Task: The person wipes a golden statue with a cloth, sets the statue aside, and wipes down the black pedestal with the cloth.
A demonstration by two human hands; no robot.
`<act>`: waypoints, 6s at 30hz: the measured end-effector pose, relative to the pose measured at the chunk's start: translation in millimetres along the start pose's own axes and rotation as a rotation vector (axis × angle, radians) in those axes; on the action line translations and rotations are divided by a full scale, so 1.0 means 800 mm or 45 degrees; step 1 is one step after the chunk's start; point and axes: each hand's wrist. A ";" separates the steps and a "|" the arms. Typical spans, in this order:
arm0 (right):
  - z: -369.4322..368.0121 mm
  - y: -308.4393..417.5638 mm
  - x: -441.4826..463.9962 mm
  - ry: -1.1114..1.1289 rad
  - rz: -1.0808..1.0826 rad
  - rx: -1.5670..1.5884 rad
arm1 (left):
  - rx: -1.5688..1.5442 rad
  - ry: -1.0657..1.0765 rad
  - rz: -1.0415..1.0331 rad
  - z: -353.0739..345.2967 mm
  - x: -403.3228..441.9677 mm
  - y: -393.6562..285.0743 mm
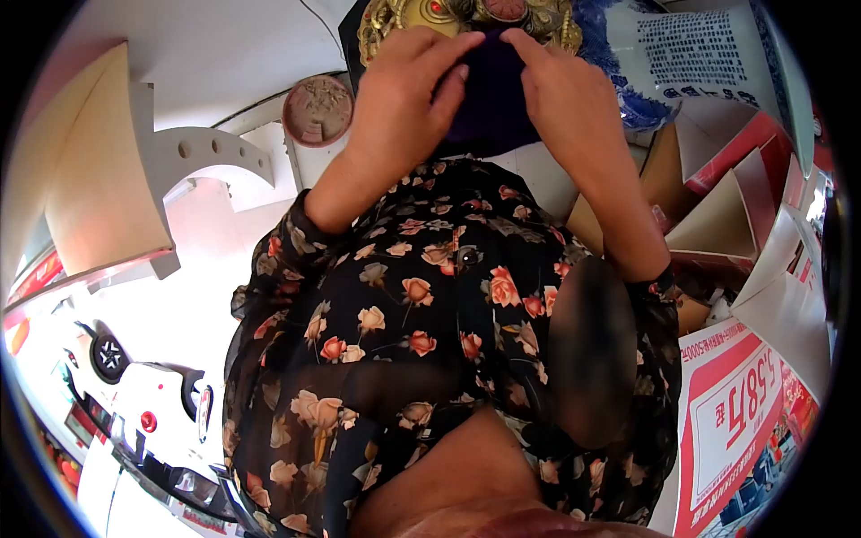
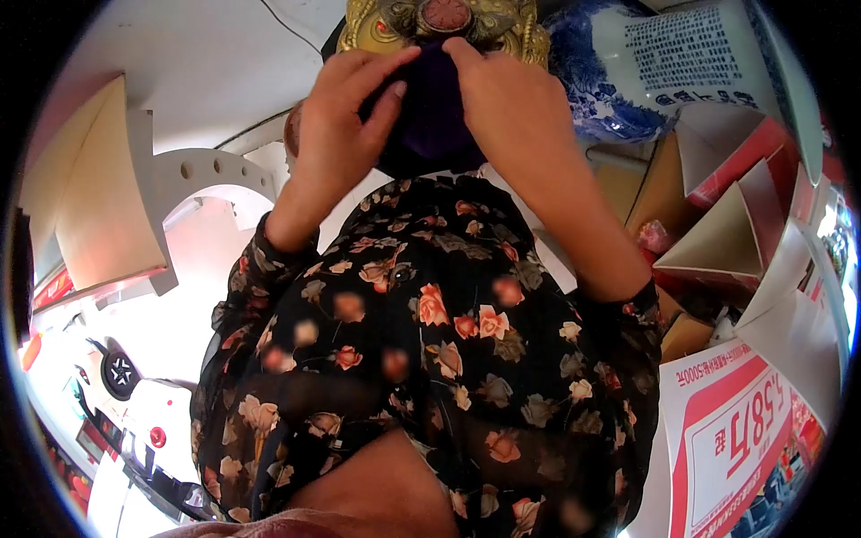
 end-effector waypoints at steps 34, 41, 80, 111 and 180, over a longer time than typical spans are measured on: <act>-0.048 -0.040 -0.048 -0.485 0.010 0.670 | 0.105 0.132 -0.118 -0.022 0.011 -0.045; -0.057 -0.050 -0.060 -0.482 0.004 0.627 | 0.059 0.205 -0.074 -0.021 0.013 -0.044; -0.020 -0.020 -0.079 -0.652 -0.065 1.785 | -0.613 -0.029 0.421 0.004 -0.012 -0.056; -0.042 -0.013 -0.049 -0.150 -0.162 1.361 | 0.231 0.380 -0.027 0.031 0.005 -0.016; -0.051 -0.010 0.097 -0.398 0.295 0.230 | 0.002 0.614 0.471 -0.081 0.137 0.290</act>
Point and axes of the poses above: each hand's wrist, its own x-axis towards the middle knuckle, its own z-axis out of the back of the hand, y = z × x, and after that the axes turned 2 degrees about x, right-handed
